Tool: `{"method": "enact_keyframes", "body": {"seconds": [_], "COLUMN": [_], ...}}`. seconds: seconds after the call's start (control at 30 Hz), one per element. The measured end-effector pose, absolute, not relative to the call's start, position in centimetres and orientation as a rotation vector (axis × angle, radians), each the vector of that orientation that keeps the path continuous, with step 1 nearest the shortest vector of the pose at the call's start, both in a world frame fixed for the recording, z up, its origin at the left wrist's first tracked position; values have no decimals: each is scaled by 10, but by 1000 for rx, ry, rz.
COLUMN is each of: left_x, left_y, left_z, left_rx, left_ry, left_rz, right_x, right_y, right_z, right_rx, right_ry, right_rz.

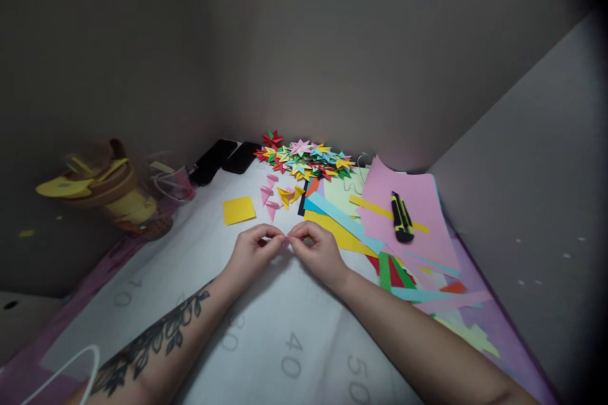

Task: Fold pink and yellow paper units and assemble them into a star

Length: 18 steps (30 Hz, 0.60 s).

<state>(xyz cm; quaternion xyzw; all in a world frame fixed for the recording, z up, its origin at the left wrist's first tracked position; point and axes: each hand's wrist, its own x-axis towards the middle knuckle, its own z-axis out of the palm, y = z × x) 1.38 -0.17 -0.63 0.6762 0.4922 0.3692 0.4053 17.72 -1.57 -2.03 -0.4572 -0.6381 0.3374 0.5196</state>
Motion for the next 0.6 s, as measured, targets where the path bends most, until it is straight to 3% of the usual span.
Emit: {"method": "enact_keyframes", "body": {"seconds": [0.6], "left_x": [20], "left_y": [-1], "left_z": [-11], "left_rx": [1634], "left_ry": [1188], "left_rz": [861], "right_x": [172], "right_y": [-13], "right_z": [-24], "right_rx": [-1146], "right_ry": [-1394], "right_rz": [976]}}
